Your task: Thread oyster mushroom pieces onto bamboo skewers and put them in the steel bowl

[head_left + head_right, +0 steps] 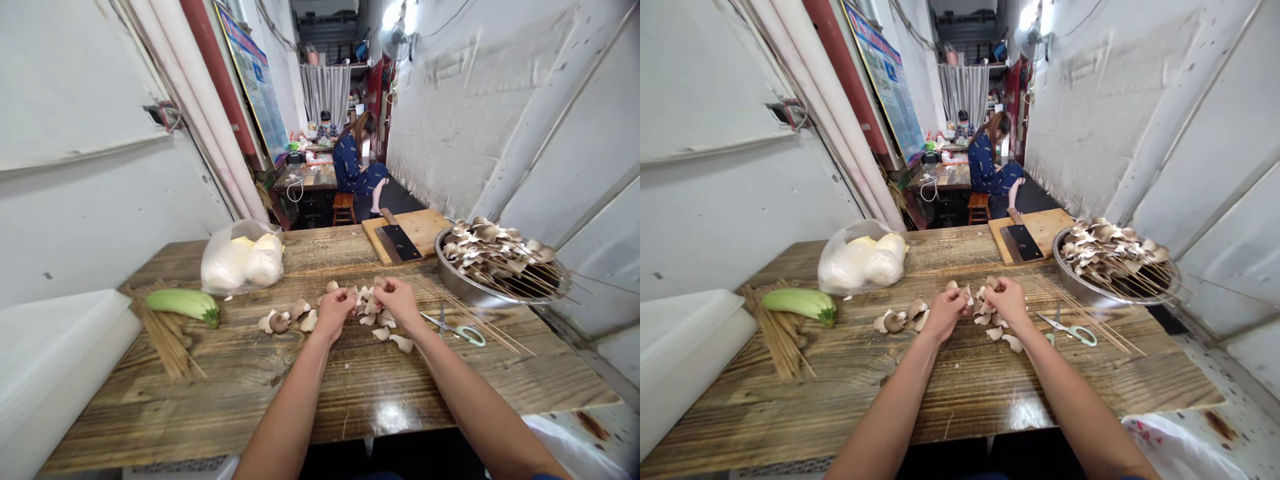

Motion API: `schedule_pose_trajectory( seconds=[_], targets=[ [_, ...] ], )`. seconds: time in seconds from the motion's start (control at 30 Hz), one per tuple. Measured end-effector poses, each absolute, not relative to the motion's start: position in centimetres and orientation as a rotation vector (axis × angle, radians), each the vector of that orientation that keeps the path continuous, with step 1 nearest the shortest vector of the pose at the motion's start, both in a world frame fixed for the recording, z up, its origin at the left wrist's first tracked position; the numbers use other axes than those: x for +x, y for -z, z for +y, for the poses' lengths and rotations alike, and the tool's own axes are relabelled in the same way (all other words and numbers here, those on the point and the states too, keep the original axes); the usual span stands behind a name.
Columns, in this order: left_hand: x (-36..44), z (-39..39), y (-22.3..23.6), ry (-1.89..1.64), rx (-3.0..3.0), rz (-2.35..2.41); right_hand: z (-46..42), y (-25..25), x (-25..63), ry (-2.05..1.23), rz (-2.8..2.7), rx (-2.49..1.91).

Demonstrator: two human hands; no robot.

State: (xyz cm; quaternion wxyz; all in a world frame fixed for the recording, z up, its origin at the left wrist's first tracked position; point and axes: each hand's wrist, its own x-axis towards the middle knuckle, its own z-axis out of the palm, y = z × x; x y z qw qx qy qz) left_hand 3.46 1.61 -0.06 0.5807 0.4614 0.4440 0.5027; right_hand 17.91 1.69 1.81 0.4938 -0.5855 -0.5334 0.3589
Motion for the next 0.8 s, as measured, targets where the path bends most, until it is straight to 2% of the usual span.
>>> schedule_pose_trajectory(
  seconds=[0.1, 0.23, 0.37, 0.53, 0.8],
  targets=[
    [3.9, 1.4, 0.5, -1.106, 1.277, 1.129, 2.3, -2.3, 20.2, -0.483, -1.603, -1.643],
    [3.6, 1.3, 0.4, -1.016, 1.584, 1.316, 2.3, -2.7, 21.6, -0.372, -1.869, -1.852],
    [1.7, 2.0, 0.2, -1.118, 1.876, 1.863, 2.0, -2.8, 20.8, -0.191, -1.829, -1.841],
    [0.6, 2.0, 0.4, -0.689, 1.955, 2.33, 1.7, -2.5, 19.8, -0.129, -1.883, -1.756],
    [-0.4, 1.8, -0.1, -0.493, 2.025, 2.37, 1.5, -2.0, 18.9, -0.169, -1.929, -1.641]
  ],
)
